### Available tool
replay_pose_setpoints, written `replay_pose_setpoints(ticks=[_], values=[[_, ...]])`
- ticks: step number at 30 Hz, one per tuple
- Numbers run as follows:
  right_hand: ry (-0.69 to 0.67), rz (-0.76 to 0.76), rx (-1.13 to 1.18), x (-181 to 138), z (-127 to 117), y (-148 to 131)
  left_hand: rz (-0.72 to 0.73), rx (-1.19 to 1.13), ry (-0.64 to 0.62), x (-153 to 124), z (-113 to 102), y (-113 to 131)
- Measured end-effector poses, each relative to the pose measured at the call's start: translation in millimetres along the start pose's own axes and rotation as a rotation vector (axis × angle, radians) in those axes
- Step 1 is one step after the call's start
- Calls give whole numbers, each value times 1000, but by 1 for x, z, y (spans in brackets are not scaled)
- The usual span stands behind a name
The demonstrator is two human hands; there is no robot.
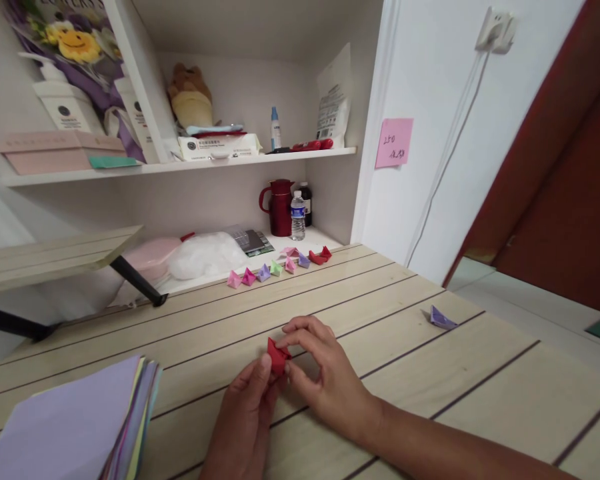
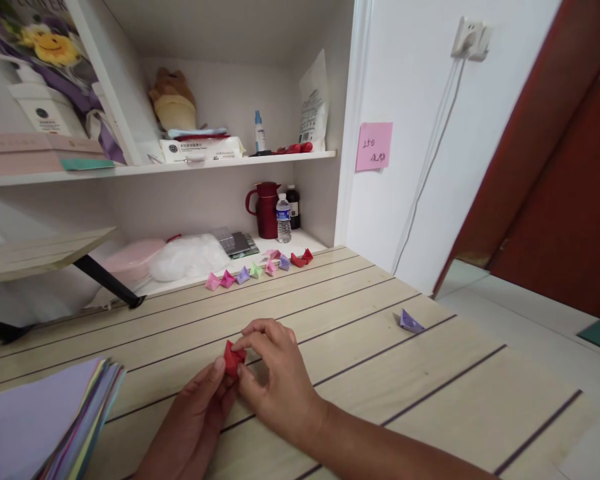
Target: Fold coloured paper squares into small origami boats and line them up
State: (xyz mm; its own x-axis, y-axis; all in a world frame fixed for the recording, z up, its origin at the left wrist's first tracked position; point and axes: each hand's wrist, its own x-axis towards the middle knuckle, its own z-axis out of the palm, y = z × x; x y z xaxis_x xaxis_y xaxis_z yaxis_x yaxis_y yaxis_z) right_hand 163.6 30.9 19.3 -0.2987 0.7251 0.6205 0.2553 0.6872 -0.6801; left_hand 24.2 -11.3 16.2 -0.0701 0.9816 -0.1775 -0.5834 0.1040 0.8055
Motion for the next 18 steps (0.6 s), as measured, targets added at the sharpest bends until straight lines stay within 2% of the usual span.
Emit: replay_pose_setpoints(ticks=[5,13,18], values=[[16,-21,-38,1,1,1,22,2,12,3,-4,-4],[32,-49,-68,1,0,4,-8,31,-56,3,-3,0],[31,-11,-44,1,-2,3,-21,35,23,2,-3,0]])
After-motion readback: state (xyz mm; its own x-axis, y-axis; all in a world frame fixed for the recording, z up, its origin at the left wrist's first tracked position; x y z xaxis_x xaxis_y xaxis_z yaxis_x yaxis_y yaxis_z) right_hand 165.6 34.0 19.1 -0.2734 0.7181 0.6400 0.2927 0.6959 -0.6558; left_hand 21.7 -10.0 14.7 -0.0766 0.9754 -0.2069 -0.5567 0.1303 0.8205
